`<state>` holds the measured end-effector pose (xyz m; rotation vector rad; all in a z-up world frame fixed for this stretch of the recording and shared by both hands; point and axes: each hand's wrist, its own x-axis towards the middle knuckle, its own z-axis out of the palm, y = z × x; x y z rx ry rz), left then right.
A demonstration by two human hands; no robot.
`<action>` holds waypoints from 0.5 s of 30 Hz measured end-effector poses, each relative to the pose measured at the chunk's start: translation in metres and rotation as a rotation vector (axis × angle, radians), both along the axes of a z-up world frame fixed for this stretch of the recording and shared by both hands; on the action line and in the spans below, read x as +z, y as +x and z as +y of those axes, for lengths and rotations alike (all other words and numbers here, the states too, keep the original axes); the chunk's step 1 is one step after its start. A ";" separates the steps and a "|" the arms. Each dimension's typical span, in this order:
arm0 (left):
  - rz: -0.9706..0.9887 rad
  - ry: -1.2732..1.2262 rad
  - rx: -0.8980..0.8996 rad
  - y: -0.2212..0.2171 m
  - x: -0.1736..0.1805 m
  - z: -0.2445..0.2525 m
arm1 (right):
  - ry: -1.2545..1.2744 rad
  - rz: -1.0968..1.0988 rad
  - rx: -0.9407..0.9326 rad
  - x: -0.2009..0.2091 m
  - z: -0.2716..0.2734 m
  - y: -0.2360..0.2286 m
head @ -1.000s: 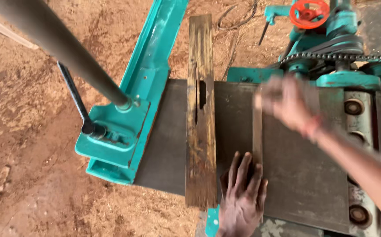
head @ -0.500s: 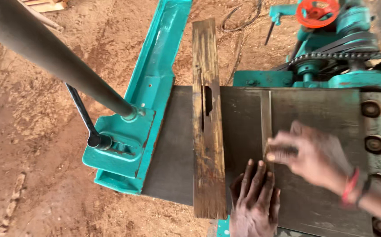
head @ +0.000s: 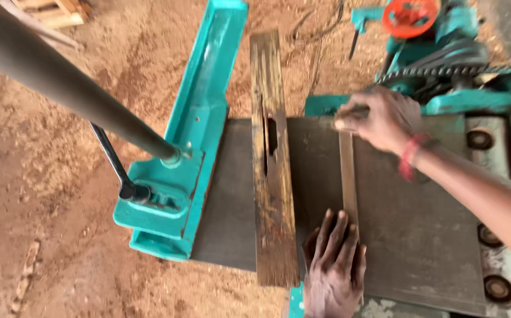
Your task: The person wipes the surface of a woodworking machine with a cloth and arranges wooden strips. They later open a yellow plastic box and handle metal tools stored within it.
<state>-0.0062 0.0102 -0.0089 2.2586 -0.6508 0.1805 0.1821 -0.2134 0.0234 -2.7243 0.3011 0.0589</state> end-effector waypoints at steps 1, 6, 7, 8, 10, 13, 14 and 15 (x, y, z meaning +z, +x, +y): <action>0.009 0.007 0.003 0.001 0.003 -0.002 | 0.006 -0.033 0.026 0.004 -0.002 -0.004; -0.071 0.018 -0.018 0.007 -0.001 0.003 | 0.283 -0.547 0.323 -0.045 0.018 -0.079; -0.065 0.029 -0.016 0.008 -0.003 0.005 | 0.326 -0.417 0.264 -0.051 0.014 -0.070; -0.039 0.034 -0.025 -0.001 -0.003 0.004 | 0.307 -0.339 0.233 -0.052 0.004 -0.061; 0.004 0.009 0.005 -0.006 -0.005 0.001 | 0.145 -0.239 0.138 -0.040 -0.008 -0.015; -0.033 -0.004 0.003 0.001 -0.008 -0.002 | 0.134 -0.483 0.225 -0.021 0.007 -0.044; -0.056 -0.001 -0.002 0.004 -0.011 0.000 | 0.217 -0.745 0.323 -0.017 0.020 -0.058; -0.086 0.002 -0.017 0.008 -0.015 0.000 | 0.110 -0.466 0.308 -0.009 0.024 -0.069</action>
